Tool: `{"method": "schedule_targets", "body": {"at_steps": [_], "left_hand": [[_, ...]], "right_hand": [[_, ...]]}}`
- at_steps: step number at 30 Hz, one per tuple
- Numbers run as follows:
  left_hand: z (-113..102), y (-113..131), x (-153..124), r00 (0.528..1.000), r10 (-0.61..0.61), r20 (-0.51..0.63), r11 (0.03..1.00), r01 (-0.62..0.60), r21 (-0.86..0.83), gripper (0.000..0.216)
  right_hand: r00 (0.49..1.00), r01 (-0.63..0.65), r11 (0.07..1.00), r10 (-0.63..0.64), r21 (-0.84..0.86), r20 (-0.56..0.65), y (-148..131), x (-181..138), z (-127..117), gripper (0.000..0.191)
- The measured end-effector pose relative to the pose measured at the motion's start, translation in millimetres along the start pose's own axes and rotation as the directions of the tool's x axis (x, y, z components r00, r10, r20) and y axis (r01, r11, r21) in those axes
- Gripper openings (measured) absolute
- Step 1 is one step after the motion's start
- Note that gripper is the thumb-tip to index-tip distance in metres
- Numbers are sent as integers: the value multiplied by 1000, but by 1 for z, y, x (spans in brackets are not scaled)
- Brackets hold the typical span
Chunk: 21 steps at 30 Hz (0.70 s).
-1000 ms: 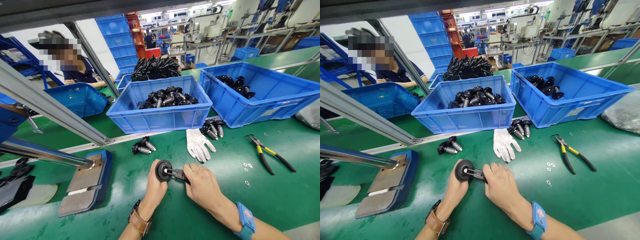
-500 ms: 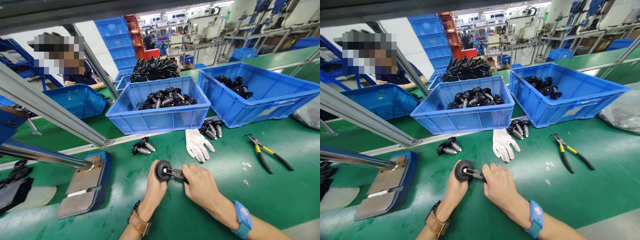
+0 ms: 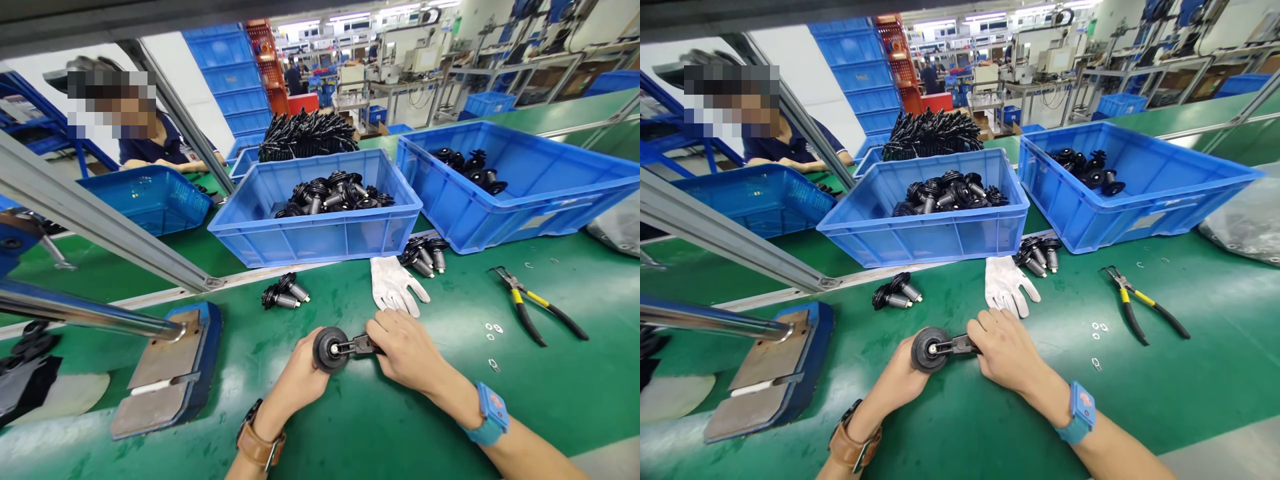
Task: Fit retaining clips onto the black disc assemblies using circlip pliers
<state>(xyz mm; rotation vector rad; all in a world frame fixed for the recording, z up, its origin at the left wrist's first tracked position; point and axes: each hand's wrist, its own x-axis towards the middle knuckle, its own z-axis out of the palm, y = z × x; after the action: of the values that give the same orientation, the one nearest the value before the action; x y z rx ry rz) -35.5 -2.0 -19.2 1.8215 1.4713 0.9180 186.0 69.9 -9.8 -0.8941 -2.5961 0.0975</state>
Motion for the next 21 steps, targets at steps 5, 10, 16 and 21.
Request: {"method": "schedule_targets", "body": {"at_steps": [5,10,16,21], "left_hand": [[17,-9,-3,961,61,-269,998,-51,46,27],[27,-11,-5,883,65,-464,990,3,144,25],[15,-17,-4,946,260,-195,952,-217,215,34],[19,-17,-3,910,212,-357,967,-143,212,37]], "right_hand": [[990,-141,990,141,3,-3,-23,-4,6,17],[965,-261,965,261,1,-37,-45,-9,14,16],[984,-176,984,176,-17,-23,-23,-4,5,17],[963,-267,964,265,-20,-50,-40,-9,9,17]]}}
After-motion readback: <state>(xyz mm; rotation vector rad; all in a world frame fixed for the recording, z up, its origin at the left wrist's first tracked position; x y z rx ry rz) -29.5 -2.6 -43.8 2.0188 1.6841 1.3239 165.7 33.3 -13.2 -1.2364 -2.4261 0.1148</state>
